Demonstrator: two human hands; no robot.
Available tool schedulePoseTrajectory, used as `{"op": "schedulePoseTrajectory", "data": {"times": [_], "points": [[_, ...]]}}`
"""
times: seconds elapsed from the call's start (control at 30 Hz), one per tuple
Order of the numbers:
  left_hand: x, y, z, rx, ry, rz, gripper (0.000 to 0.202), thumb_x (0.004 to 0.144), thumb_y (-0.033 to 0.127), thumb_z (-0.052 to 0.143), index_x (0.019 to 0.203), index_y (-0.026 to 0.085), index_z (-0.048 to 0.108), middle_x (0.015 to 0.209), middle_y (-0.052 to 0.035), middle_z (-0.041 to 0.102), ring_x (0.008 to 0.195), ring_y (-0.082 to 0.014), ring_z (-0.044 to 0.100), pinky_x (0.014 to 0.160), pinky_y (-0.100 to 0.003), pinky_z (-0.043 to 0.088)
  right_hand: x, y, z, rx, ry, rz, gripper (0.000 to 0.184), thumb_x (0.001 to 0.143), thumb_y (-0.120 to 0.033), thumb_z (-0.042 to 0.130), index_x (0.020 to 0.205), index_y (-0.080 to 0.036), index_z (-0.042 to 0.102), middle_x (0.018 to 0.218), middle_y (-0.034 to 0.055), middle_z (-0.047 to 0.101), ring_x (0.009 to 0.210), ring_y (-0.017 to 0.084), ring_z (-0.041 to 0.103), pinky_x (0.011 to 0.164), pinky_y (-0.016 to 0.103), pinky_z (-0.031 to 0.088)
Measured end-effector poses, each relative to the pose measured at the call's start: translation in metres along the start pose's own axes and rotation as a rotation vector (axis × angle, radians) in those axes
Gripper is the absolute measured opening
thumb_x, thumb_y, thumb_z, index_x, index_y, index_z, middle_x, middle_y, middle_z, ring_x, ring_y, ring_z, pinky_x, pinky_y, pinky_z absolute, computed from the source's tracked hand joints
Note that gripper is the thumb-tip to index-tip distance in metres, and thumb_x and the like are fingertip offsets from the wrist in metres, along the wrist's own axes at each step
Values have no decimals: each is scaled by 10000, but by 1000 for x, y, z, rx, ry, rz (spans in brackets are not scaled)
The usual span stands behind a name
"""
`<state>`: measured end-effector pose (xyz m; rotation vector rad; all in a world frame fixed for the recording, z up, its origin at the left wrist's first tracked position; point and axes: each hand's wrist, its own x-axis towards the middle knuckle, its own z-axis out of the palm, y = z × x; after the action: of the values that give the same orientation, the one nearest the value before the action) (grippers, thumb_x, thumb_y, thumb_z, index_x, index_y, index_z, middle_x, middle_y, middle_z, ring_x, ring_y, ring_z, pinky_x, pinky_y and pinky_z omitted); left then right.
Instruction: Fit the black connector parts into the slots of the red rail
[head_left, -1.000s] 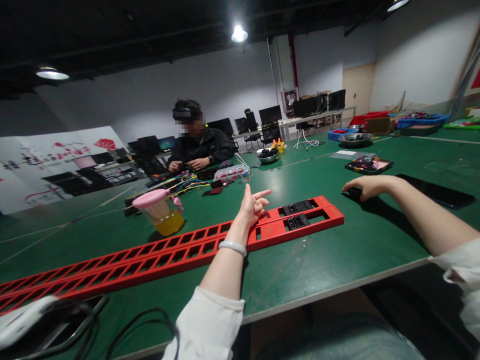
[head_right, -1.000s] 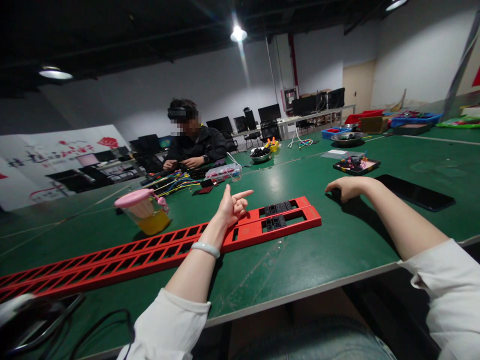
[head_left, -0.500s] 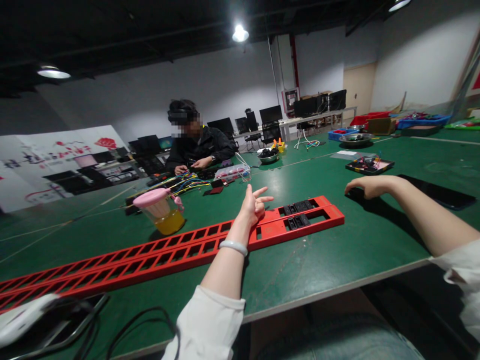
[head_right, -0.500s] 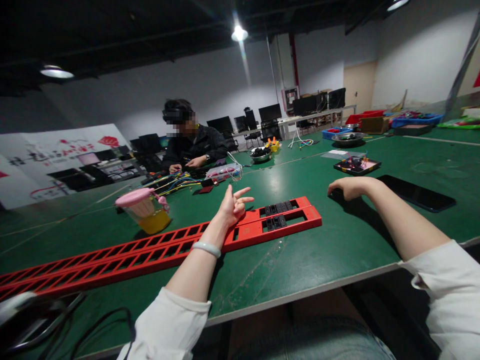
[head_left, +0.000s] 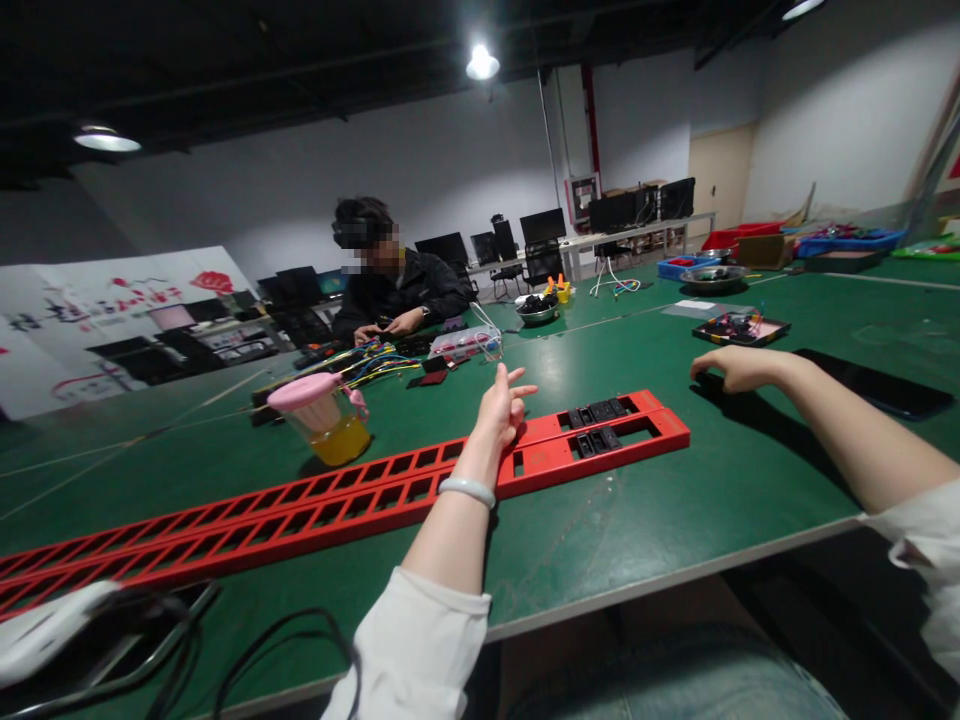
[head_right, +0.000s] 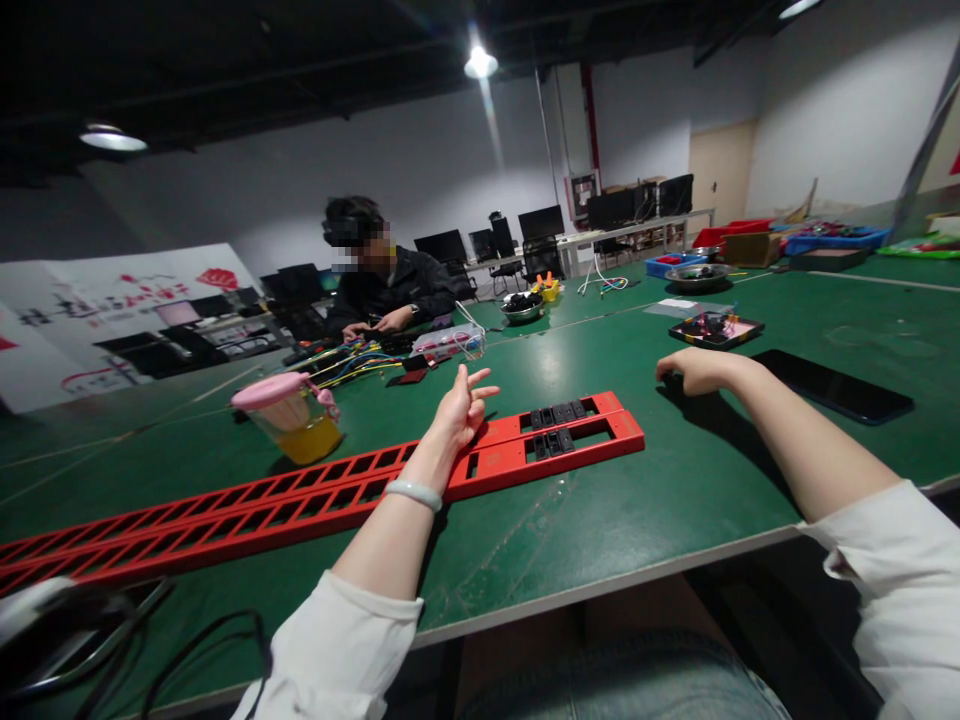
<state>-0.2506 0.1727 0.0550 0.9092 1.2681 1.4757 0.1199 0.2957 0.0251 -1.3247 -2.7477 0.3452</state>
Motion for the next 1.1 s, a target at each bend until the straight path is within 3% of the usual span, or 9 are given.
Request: {"op": "schedulePoseTrajectory", "data": {"times": [0.1,0.17,0.23,0.33,0.47,0.6,0.8,1.1], "points": [[1,-1,-1,10,40,38,561,801,529,407,1199,136,451,996,-169,600,398,-28,464,285,-133,145,3,-5,-3,-40,155,-50,498,513,-90,501,990,-197,595,955,60,618,858,236,571,715,299,454],[1,-2,-1,-11,19,42,559,798,512,430,1203,127,444,1142,-195,526,622,-110,607,285,-128,149,4,-13,-5,-44,317,-89,430,559,-157,546,986,-178,586,976,79,603,892,252,555,770,335,447],[2,-4,-1,-25,-3,44,537,798,499,441,1174,116,473,1232,-192,458,835,-188,618,282,-129,144,3,-27,-6,12,455,-136,399,608,-266,588,997,-177,574,978,84,594,900,255,550,804,362,442],[4,-6,-2,-10,17,56,497,796,485,455,1097,97,535,1264,-186,427,959,-245,579,274,-134,129,0,-58,-2,200,551,-229,433,663,-390,594,1048,-198,548,991,73,578,898,236,551,802,366,455],[7,-8,-2,1,34,56,476,783,471,485,1065,95,562,1261,-193,425,996,-276,558,270,-136,121,-4,-104,11,421,448,-402,446,701,-381,590,1119,-244,520,1054,63,526,969,225,517,793,359,467],[8,-9,-4,-3,55,50,497,773,479,495,1089,99,552,1257,-199,430,989,-280,562,270,-130,126,-7,-130,23,453,303,-538,469,684,-319,623,1134,-228,524,1022,67,510,931,209,519,835,366,432],[4,-7,-2,14,49,43,493,774,468,503,1111,109,534,1281,-182,416,969,-268,574,270,-127,150,-9,-134,26,430,210,-556,485,638,-248,646,1107,-211,526,1038,55,547,963,221,497,841,353,399],[3,-8,-1,10,32,49,480,769,456,519,1093,102,540,1284,-182,416,989,-277,563,276,-126,174,-13,-138,26,380,192,-483,300,621,-285,646,897,-197,569,927,36,584,853,203,520,742,317,405]]}}
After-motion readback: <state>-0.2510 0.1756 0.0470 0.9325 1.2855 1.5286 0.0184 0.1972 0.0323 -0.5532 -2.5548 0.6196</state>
